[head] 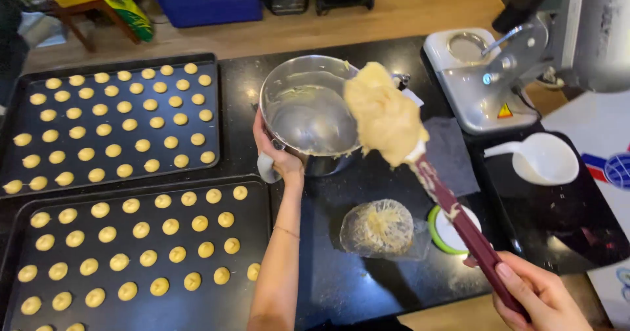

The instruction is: Piping dough onto baking sheets and refilling the piping bag from a mixing bowl.

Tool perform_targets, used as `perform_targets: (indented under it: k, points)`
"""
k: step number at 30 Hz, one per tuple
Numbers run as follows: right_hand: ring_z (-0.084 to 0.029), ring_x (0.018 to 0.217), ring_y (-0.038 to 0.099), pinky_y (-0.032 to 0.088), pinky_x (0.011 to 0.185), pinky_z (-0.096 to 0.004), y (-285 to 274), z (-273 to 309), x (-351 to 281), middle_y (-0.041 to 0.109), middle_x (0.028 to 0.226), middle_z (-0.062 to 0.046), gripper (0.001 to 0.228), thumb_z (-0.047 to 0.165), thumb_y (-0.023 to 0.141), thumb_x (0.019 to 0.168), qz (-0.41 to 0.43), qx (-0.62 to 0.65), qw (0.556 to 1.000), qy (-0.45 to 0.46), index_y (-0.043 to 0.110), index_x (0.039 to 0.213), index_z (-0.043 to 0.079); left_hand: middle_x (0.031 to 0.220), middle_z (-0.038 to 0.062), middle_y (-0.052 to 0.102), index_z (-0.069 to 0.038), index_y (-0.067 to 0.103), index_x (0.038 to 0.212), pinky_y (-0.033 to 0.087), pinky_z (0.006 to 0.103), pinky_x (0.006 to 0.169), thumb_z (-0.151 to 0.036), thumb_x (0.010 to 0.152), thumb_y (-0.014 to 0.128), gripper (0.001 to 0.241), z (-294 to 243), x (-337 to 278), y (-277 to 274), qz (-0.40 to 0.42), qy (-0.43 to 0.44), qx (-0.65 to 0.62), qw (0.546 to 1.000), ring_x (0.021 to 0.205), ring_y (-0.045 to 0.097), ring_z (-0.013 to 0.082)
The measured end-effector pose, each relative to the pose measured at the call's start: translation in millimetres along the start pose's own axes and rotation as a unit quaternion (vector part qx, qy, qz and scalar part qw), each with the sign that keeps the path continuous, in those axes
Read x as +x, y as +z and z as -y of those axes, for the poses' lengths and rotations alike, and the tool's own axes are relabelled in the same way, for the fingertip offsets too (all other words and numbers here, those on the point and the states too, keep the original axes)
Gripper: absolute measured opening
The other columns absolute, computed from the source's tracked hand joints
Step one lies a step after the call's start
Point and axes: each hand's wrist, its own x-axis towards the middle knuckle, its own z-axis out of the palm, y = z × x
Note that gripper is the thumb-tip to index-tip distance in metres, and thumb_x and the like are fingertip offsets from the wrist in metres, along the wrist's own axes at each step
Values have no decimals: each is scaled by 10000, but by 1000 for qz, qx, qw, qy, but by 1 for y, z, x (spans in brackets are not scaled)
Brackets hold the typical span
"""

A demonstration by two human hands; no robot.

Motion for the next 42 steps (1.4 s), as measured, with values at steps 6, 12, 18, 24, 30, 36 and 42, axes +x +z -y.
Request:
perform_targets:
  k: [6,12,18,24,30,36,42]
  points:
    - [-145,319,388,267,342,-294,18,-76,-50,439,460,-56,369,304,491,1020,-136,4,991,7,655,1143,-4,1458,150,551,-13,469,1487,439,430,1137,-452,1052,306,639,48,-6,-12,-31,-80,-116,989,1338,538,280]
    - [-136,325,328,218,326,-296,36,-105,-77,456,460,-72,324,324,481,1049,-228,71,970,53,588,977,27,1505,161,524,-9,463,1506,400,448,1189,-462,1075,326,640,53,-14,-14,-10,-42,-130,991,1386,512,287]
    - [-79,504,437,321,441,-244,25,-134,-34,529,612,0,240,240,553,1031,-203,-53,977,-40,628,925,39,1697,119,270,-34,218,1618,201,346,1242,-649,1053,204,835,57,-32,-44,28,-264,-34,964,1524,291,246]
    - [-79,540,424,319,480,-246,19,-174,29,502,603,2,205,200,599,1012,-166,-111,976,-85,698,958,28,1629,91,493,-137,525,1476,297,404,1357,-141,831,710,672,63,-253,-158,310,-33,496,810,1605,403,290]
    - [-97,585,497,408,527,-268,25,-153,61,567,645,-23,152,200,602,1021,-165,-194,947,-195,677,1017,68,1438,341,471,102,354,1446,237,558,1145,-255,453,1016,1246,-21,-244,-60,376,42,339,861,1363,410,457]
    - [-240,741,670,516,615,-333,10,-99,47,708,968,-100,223,127,650,967,-234,-334,845,-345,670,1189,123,1289,207,641,34,462,1397,522,371,1052,-148,570,910,958,1,-271,-41,224,-47,168,959,1192,646,255]
    - [-216,749,652,530,627,-348,-21,-13,5,683,973,-40,516,70,707,878,-328,-605,595,-416,688,1375,205,1207,193,690,43,415,1398,569,383,947,-279,582,942,1024,-59,-277,-7,150,-115,255,948,1088,695,250]
